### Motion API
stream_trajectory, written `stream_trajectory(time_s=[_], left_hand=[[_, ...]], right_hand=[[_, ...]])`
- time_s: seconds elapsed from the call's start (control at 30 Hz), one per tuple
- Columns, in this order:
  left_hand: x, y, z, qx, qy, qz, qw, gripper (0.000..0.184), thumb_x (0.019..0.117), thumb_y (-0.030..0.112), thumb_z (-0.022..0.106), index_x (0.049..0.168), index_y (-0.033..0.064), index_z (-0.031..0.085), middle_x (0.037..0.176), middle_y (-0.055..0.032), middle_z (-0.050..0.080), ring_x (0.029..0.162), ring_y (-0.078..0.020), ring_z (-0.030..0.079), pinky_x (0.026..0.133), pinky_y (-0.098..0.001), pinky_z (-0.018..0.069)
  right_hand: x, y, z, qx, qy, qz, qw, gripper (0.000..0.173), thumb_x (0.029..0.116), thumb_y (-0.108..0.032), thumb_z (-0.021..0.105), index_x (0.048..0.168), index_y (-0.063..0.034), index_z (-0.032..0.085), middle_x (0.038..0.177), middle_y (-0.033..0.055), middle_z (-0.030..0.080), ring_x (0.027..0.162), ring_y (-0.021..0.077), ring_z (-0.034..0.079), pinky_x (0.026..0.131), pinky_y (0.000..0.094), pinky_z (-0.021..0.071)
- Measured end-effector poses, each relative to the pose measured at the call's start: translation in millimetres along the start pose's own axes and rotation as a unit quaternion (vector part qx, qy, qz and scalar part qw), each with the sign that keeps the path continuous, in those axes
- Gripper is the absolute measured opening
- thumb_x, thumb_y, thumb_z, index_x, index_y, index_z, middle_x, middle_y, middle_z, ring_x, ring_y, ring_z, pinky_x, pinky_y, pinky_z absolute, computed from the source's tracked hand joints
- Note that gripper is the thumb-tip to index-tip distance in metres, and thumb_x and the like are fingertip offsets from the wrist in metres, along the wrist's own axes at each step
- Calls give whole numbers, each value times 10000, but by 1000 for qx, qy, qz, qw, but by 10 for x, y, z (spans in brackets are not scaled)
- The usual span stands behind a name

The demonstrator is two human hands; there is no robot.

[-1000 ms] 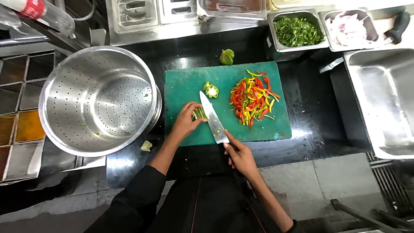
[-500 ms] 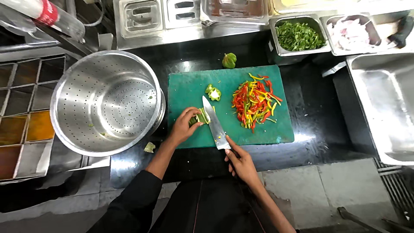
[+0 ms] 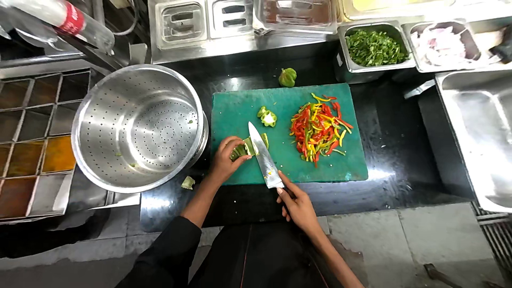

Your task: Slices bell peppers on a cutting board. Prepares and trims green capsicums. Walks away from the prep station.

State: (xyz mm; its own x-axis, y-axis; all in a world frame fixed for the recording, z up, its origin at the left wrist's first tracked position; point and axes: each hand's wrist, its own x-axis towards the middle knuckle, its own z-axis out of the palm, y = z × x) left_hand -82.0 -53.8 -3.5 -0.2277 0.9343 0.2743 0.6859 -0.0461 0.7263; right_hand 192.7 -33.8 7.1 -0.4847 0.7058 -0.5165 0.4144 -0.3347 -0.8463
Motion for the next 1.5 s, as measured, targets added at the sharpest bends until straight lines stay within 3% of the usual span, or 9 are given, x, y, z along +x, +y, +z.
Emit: stream_trajectory(time_s=[0.23, 0.77, 0.93, 1.1, 1.27, 1.43, 1.5], left_hand=[[-132, -72, -32, 47, -10, 12, 999, 331, 945, 184, 724, 1211, -12, 709, 1264, -197, 662, 1213, -331, 626, 1055, -451, 503], [-119, -66, -35, 34, -17, 10, 999, 380, 914, 211, 762, 1221, -4, 696, 1273, -184, 653, 1216, -311, 619, 1057, -432, 499], [-112, -77, -38, 28, -13, 4, 1000, 407, 908, 212, 773, 1235, -7, 672, 1285, -196, 632, 1224, -313, 607, 1055, -432, 501], [-139, -80, -26, 31, -14, 6, 999, 405, 912, 224, 767, 1227, -10, 665, 1281, -207, 628, 1227, -332, 599, 1054, -443, 495], [-109, -43, -46, 25, -15, -8, 1000, 451, 904, 239, 779, 1248, -20, 646, 1296, -218, 618, 1236, -345, 596, 1057, -474, 493], [-131, -67, -39, 21, -9, -8, 1000, 486, 896, 242, 787, 1266, -24, 619, 1310, -228, 591, 1234, -335, 590, 1054, -453, 497], [-127, -79, -42, 22, 1, -11, 1000, 517, 885, 254, 799, 1278, -25, 613, 1327, -230, 584, 1244, -339, 586, 1057, -457, 497]], right_hand=[[9, 13, -36, 13, -22, 4, 1000, 488, 1071, -207, 543, 1553, -233, 475, 824, 38, 702, 463, 115, 577, 429, 265, 517], [121, -112, 58, -21, -23, 7, 999, 493, 1070, -225, 566, 1550, -304, 483, 789, 54, 695, 453, 128, 577, 432, 272, 519], [36, -38, 57, -19, -23, 0, 1000, 480, 1068, -213, 559, 1541, -256, 495, 824, 40, 706, 474, 107, 583, 444, 255, 519], [104, -101, 97, -21, -29, 4, 999, 497, 1070, -229, 567, 1553, -306, 479, 800, 58, 689, 464, 133, 583, 437, 279, 525], [52, -59, 67, -16, -37, -6, 999, 480, 1069, -213, 553, 1544, -223, 489, 834, 42, 707, 474, 114, 583, 435, 261, 517], [134, -122, 79, -23, -43, 6, 999, 483, 1075, -248, 553, 1551, -291, 481, 808, 47, 698, 465, 127, 578, 435, 271, 516], [83, -74, 40, -21, -51, -4, 998, 483, 1072, -253, 552, 1550, -264, 483, 827, 44, 700, 468, 123, 575, 425, 268, 511]])
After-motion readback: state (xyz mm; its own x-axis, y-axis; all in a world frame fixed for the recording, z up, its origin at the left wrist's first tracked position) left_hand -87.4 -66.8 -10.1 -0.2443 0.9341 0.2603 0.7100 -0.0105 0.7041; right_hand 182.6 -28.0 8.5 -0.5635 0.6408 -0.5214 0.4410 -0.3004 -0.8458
